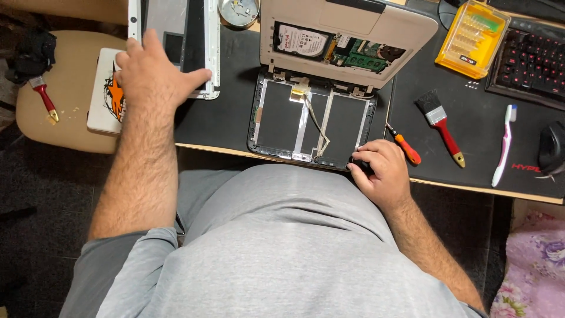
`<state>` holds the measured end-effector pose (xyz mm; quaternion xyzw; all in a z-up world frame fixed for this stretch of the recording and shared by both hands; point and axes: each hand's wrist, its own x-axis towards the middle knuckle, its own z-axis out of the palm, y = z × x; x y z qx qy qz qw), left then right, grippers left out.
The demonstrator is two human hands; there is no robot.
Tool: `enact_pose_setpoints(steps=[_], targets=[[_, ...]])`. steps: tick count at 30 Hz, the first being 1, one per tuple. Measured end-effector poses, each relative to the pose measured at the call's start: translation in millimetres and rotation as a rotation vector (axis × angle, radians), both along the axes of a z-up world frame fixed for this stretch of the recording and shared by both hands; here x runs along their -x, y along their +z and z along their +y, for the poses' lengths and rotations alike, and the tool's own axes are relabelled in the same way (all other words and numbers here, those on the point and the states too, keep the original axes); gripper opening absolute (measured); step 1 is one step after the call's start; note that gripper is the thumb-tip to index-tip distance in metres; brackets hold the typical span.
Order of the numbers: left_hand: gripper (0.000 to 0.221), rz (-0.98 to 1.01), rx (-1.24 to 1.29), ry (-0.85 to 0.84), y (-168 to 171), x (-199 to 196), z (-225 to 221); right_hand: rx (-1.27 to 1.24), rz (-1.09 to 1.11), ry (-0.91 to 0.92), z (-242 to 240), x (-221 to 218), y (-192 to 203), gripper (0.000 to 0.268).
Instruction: Disassembling a laptop by removing screws and prying the casing apart to access internal components.
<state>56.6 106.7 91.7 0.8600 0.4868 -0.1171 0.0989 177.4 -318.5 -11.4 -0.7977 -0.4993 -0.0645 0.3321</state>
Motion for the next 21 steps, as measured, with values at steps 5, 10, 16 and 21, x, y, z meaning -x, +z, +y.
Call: enact_pose_setpoints(steps=[5,10,16,21], targets=[[0.124,0.039,-0.005,-0.020,-3,-9,-4,-0.007,-0.003,-0.005,1,0,0,0.018],[0.120,0.037,0.040,0.005,4,-14,-5,-0.008,-0.007,0.001,0,0,0,0.019],[0.115,0.060,0.034,0.014,3,-17,-6,-0.014,0.009,0.012,-1,0,3,0.017],[0.114,0.062,0.004,0.004,-4,-16,-2,-0.002,0.025,0.009,-1,0,3,0.016]])
